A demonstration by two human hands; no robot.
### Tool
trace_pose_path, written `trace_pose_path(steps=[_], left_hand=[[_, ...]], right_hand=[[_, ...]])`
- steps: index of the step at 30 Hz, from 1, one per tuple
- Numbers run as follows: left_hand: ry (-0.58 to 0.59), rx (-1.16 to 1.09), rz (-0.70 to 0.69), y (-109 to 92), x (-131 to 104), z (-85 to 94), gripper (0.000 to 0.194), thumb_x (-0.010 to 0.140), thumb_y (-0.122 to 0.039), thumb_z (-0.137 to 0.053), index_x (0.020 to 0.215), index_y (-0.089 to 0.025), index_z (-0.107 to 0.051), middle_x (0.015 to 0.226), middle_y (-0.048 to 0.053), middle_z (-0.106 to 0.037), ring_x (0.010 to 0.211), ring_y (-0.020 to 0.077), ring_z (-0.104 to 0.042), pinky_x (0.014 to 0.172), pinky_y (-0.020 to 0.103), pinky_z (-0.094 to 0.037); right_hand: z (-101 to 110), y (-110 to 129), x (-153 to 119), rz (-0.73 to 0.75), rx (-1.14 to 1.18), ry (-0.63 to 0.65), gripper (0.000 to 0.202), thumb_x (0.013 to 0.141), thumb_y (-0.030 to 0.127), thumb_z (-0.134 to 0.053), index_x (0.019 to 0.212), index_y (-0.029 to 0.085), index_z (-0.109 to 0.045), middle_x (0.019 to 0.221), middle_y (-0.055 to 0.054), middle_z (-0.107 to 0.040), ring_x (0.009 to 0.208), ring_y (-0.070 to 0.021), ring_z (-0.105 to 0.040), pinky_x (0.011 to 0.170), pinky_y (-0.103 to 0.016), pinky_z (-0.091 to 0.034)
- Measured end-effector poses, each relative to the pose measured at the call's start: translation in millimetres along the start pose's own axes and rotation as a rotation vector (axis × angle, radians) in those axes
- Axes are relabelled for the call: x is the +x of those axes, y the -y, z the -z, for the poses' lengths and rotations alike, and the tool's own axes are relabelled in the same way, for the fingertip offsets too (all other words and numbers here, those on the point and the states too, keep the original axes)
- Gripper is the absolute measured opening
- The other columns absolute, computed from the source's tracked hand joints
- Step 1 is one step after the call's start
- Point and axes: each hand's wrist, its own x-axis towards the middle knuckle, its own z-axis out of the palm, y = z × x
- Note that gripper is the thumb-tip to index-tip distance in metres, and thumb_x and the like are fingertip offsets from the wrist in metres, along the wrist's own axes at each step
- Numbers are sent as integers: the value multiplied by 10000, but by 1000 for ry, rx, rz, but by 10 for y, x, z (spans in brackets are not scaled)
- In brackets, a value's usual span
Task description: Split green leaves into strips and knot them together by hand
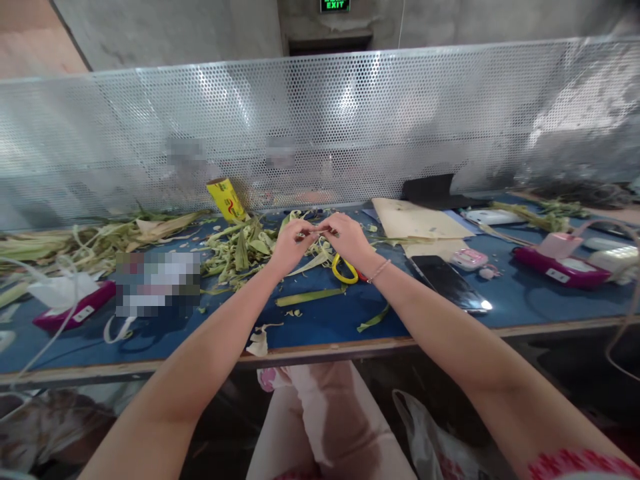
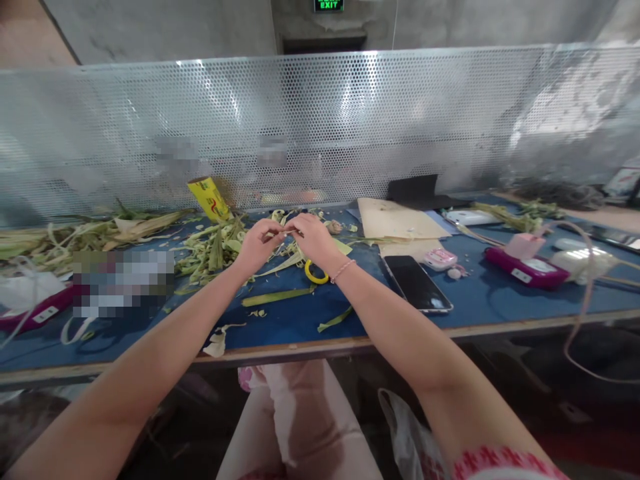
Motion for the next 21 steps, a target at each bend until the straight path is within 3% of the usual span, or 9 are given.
trace_pose_path(steps=[4, 10, 21], left_hand=[[-32, -3, -36, -1, 10, 9, 84, 724, -262, -597, 718, -178, -593, 819, 36, -584, 741, 111, -552, 548, 208, -464], [-88, 31, -68, 6, 20, 26, 83, 728, -259, -598, 702, -181, -605, 790, 25, -595, 704, 99, -554, 580, 222, -478], [-104, 66, -67, -30, 35, 56, 83, 717, -241, -605, 657, -187, -623, 787, 29, -609, 729, 112, -573, 581, 229, -483]], right_hand=[[0, 1, 3, 20, -2, 2, 156, 748, 68, -495, 801, 169, -600, 780, -42, -618, 777, -159, -553, 717, -302, -453], [27, -9, 3, 20, 44, 38, 108, 796, 213, -534, 883, 175, -586, 829, -56, -624, 802, -170, -560, 734, -323, -458], [20, 41, 7, -22, 130, -21, 103, 781, 268, -564, 763, 180, -615, 749, -36, -614, 734, -149, -549, 679, -295, -466]])
